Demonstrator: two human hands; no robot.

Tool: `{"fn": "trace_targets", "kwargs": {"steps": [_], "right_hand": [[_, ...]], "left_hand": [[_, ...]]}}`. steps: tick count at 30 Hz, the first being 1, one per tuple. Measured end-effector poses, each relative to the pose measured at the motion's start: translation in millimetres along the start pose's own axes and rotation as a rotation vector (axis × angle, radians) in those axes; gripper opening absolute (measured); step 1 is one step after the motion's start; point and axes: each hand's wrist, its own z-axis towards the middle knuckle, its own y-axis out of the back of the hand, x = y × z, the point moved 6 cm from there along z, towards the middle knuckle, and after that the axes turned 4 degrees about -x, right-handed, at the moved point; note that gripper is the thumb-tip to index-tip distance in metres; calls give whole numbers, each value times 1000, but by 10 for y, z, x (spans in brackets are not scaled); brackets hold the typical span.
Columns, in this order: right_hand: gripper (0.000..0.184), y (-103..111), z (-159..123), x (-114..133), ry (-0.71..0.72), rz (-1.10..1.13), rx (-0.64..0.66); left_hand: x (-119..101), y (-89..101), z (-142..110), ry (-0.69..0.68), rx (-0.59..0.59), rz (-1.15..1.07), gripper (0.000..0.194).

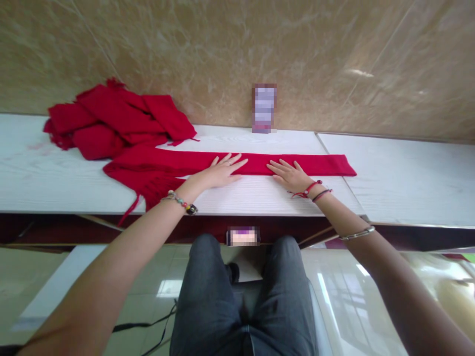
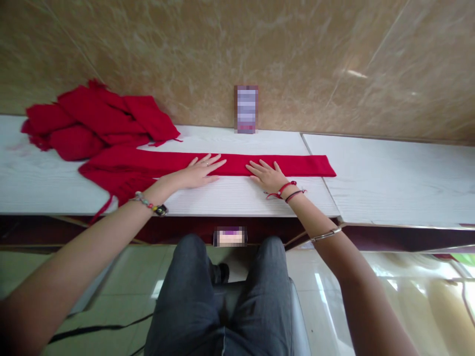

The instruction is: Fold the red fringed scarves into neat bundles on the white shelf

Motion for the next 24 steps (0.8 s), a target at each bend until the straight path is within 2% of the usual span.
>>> {"fn": "trace_targets", "kwargs": {"steps": [2,5,10,12,14,17,21,24], "right_hand": [[51,0,-127,-145,-38,-21,9],[51,-9,-390,-529,-172,-40,-17],[52,-10,-856,-1362,-517,-34,-64],[50,34,-929,-1518,-614,-48,-50],[50,111,-847,-1449,-606,-74,-60],[55,197,-462,-975,-431,-64,-118],[54,125,137,-172,-145,4,-96],[52,14,350,119,-54,3,-52]], "left_hand": [[0,-69,44,10,-41,-1,55],[51,-137,21,15,-73,5,53],[61,-119,-28,17,-128,-46,49],[44,-82,-24,19,-195,-58,46],[26,-31,-21,14,-296,-36,43],[13,11,-19,9,-406,-5,43],[51,-32,2,63,-372,-13,47],[59,-77,25,61,-309,22,49]]}}
